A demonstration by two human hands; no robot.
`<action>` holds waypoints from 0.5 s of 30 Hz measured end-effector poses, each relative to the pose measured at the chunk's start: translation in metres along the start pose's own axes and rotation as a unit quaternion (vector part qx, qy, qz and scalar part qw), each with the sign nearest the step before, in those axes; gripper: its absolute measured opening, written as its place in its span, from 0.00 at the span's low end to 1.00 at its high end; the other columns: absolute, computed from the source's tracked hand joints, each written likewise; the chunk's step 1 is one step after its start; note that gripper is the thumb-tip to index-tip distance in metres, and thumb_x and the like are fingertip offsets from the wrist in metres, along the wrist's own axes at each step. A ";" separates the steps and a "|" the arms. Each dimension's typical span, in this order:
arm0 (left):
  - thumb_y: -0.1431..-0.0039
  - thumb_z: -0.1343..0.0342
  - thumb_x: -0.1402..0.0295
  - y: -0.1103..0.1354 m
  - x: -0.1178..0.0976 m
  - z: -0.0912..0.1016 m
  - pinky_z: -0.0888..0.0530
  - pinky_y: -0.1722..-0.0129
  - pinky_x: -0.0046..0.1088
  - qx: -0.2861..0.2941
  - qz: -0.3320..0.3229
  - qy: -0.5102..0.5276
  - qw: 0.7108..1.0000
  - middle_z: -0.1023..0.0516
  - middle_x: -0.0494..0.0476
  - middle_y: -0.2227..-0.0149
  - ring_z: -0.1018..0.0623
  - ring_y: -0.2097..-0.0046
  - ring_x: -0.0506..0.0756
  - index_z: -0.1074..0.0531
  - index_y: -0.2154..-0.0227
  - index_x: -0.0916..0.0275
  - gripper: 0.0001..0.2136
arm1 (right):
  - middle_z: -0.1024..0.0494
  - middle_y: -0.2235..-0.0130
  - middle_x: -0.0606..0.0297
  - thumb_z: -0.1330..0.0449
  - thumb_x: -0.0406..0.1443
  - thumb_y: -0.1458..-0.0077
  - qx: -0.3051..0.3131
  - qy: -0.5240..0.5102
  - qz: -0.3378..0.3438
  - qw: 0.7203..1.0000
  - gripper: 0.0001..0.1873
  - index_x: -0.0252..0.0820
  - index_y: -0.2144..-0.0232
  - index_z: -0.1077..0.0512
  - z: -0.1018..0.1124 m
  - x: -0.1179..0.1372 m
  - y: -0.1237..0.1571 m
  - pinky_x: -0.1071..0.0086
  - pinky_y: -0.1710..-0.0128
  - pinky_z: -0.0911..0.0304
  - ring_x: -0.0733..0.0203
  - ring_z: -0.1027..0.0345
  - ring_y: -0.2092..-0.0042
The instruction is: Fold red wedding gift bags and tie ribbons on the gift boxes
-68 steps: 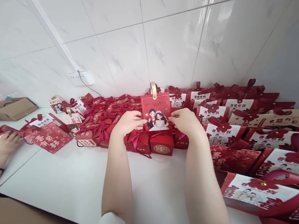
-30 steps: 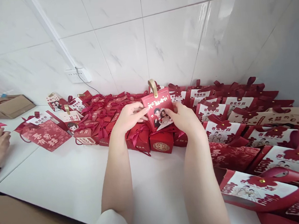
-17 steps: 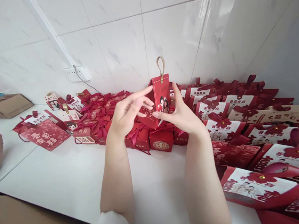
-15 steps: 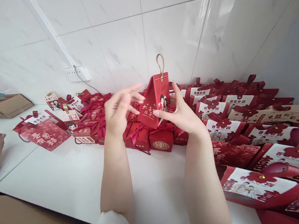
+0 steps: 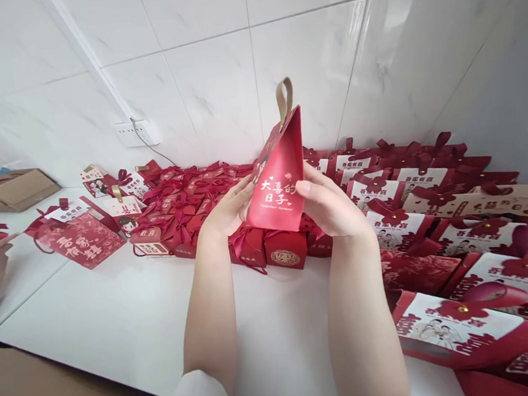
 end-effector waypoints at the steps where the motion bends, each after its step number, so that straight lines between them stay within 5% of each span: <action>1: 0.52 0.31 0.48 0.000 0.001 0.001 0.19 0.63 0.31 0.012 -0.004 0.005 1.000 0.18 0.58 0.51 0.17 0.58 0.59 0.25 0.45 0.54 0.31 | 0.24 0.40 0.65 0.45 0.56 0.40 0.005 -0.020 0.002 1.000 0.33 0.56 0.36 0.35 -0.001 -0.001 -0.001 0.56 0.41 0.31 0.50 0.31 0.38; 5: 0.53 0.29 0.53 0.003 0.000 0.007 0.21 0.71 0.26 0.037 -0.002 -0.017 0.999 0.20 0.57 0.49 0.17 0.60 0.56 0.30 0.41 0.49 0.35 | 0.20 0.45 0.65 0.53 0.56 0.36 -0.022 -0.032 -0.009 0.999 0.30 0.52 0.40 0.30 0.003 -0.010 -0.006 0.59 0.43 0.30 0.51 0.28 0.40; 10: 0.53 0.27 0.64 0.011 -0.011 0.005 0.23 0.46 0.31 0.079 -0.039 -0.072 0.993 0.26 0.56 0.39 0.26 0.38 0.62 0.30 0.40 0.49 0.35 | 0.21 0.43 0.64 0.53 0.54 0.34 -0.061 -0.018 -0.033 0.997 0.29 0.52 0.39 0.32 0.008 -0.017 -0.011 0.61 0.45 0.29 0.54 0.27 0.41; 15: 0.55 0.28 0.51 0.013 -0.010 0.015 0.27 0.40 0.36 0.051 -0.047 -0.046 0.997 0.31 0.57 0.34 0.31 0.34 0.65 0.33 0.37 0.48 0.40 | 0.19 0.46 0.65 0.52 0.55 0.35 -0.081 0.011 -0.030 0.996 0.28 0.54 0.40 0.30 0.011 -0.018 -0.012 0.59 0.46 0.28 0.53 0.25 0.43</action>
Point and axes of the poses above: each hand's wrist, its own y-axis away from the middle knuckle, its own z-axis out of the back of the hand, x = y × z, the point moved 7 cm from there along -y, towards the middle knuckle
